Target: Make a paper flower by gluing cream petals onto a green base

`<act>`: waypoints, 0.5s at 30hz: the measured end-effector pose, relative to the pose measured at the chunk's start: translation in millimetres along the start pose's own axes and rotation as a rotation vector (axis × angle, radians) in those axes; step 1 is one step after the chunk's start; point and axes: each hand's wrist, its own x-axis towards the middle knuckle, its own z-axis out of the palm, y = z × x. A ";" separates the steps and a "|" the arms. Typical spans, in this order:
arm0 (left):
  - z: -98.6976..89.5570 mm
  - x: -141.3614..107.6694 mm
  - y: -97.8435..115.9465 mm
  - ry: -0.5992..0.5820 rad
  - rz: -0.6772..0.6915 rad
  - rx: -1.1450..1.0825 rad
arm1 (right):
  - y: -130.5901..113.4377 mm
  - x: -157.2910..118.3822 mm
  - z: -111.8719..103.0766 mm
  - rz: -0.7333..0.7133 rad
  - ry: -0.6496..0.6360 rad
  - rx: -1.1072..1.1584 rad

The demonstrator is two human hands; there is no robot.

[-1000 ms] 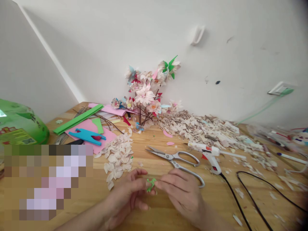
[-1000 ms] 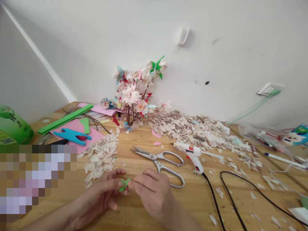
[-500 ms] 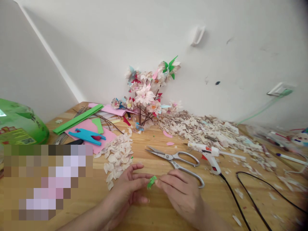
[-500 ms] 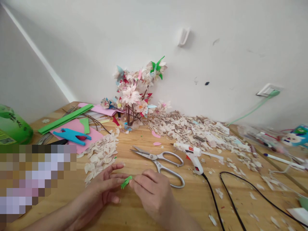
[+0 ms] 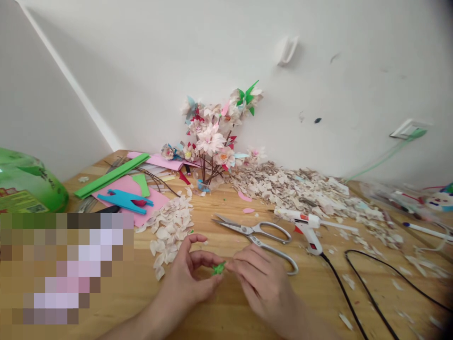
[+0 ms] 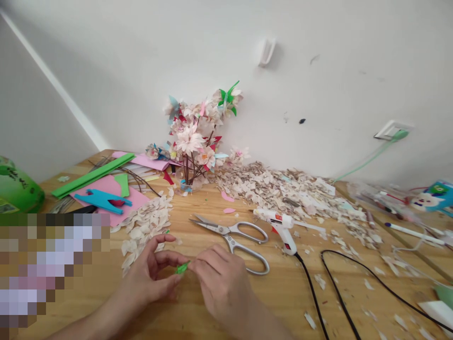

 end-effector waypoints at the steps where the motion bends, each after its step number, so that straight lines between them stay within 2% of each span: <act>1: 0.5 -0.3 0.6 0.005 -0.009 0.011 | -0.5 -0.3 0.5 0.017 -0.007 0.003; 7: 3.3 -2.2 3.4 0.027 -0.006 0.101 | -1.7 -3.5 7.3 0.157 0.018 0.121; 15: 5.5 -7.6 3.5 0.155 0.102 0.242 | 0.5 -4.3 17.1 0.609 0.013 0.388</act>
